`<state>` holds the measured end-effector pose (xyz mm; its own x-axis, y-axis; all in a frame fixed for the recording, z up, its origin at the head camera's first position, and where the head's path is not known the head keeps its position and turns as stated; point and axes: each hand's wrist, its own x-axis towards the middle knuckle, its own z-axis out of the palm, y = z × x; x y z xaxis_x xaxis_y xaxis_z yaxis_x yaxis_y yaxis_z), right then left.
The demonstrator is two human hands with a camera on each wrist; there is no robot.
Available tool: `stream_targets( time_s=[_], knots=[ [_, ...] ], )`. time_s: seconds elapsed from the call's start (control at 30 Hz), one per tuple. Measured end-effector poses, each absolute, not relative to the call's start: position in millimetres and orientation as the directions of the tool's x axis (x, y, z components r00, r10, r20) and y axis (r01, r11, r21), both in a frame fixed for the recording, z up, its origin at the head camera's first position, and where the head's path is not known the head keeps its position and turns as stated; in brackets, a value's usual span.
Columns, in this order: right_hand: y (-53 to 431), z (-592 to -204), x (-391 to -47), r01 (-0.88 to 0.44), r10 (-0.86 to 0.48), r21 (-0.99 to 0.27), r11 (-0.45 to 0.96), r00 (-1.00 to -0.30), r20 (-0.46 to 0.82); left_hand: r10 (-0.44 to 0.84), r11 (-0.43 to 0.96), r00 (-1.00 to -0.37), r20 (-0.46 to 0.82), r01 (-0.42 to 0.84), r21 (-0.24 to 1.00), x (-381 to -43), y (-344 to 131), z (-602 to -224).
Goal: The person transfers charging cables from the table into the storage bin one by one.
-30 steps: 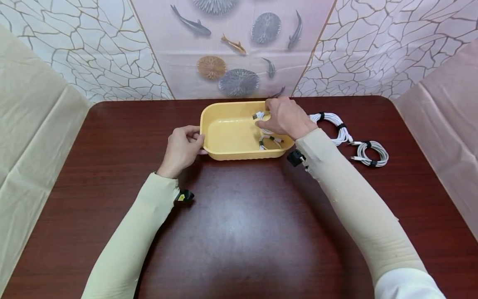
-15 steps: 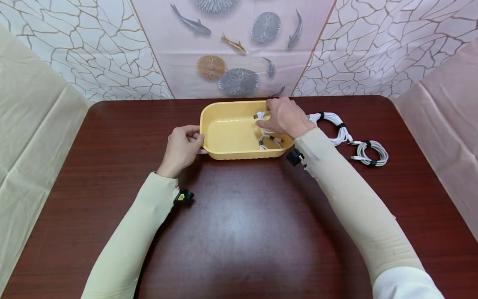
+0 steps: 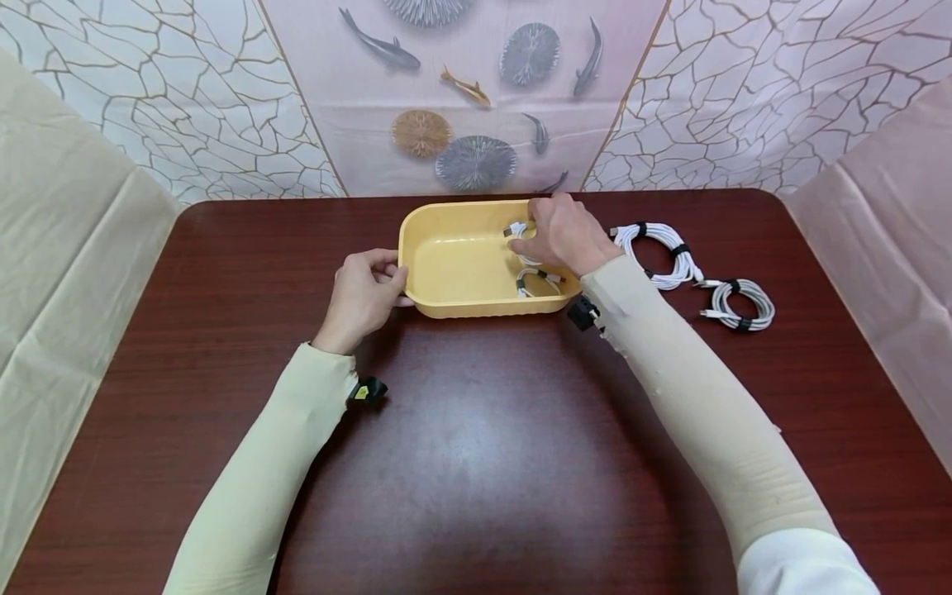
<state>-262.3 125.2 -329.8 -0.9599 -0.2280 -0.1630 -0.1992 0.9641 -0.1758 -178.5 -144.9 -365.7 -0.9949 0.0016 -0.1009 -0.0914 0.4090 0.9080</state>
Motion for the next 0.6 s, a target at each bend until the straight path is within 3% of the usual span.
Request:
stream_targets(
  time_s=[0.6],
  knots=[
    [118.5,-335.7,-265.3,-0.17,-0.202,-0.169,0.971,-0.961,-0.191,-0.006,0.41,-0.994,-0.107,-0.1,0.907,-179.3,-144.9,-366.4]
  ],
)
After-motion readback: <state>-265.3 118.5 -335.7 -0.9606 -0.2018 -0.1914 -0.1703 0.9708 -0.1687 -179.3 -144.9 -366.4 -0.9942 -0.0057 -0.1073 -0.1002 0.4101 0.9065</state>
